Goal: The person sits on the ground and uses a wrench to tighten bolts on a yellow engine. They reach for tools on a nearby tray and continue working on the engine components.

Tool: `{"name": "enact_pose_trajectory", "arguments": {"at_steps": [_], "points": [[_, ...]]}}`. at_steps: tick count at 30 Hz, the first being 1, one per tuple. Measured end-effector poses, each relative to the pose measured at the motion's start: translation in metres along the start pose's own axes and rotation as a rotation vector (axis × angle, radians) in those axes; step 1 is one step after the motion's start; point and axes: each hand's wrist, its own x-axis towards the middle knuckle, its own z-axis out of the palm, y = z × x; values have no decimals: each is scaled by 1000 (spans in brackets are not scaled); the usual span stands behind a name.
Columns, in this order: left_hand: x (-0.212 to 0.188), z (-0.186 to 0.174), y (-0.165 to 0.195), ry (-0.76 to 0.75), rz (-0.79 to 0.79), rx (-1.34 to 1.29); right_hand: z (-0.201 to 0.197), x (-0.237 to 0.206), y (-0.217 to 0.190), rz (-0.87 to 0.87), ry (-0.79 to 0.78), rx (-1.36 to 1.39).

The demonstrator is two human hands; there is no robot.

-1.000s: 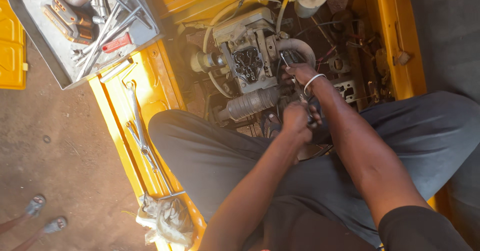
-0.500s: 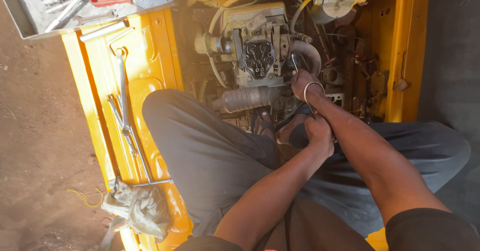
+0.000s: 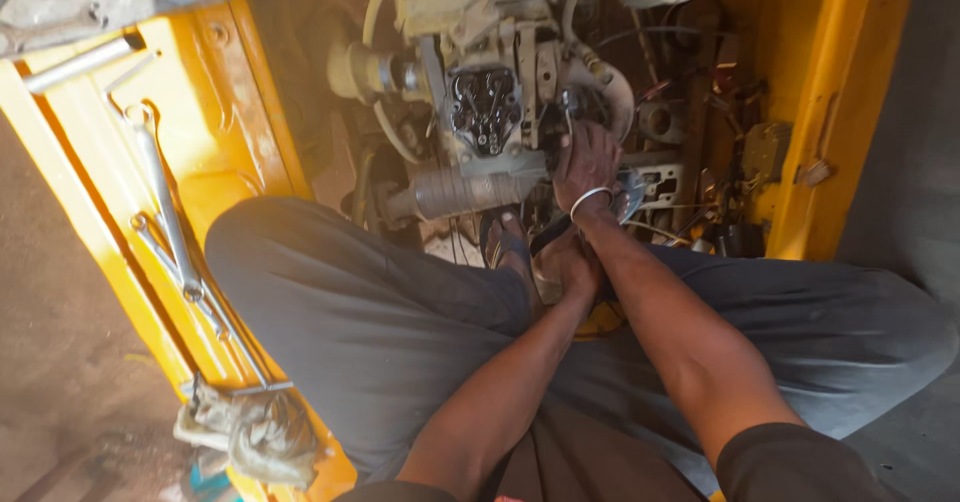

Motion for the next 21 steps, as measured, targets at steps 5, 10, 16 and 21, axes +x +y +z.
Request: {"name": "enact_pose_trajectory", "arguments": {"at_steps": [5, 10, 16, 21], "points": [[5, -5, 13, -92, -117, 228, -22, 26, -15, 16, -90, -81], [-38, -51, 60, -421, -393, 206, -39, 49, 9, 122, -386, -115], [-84, -231, 163, -434, 375, 1104, -44, 88, 27, -644, -568, -440], [-32, -402, 214, 439, 750, 1030, -53, 132, -7, 327, -977, -67]]}}
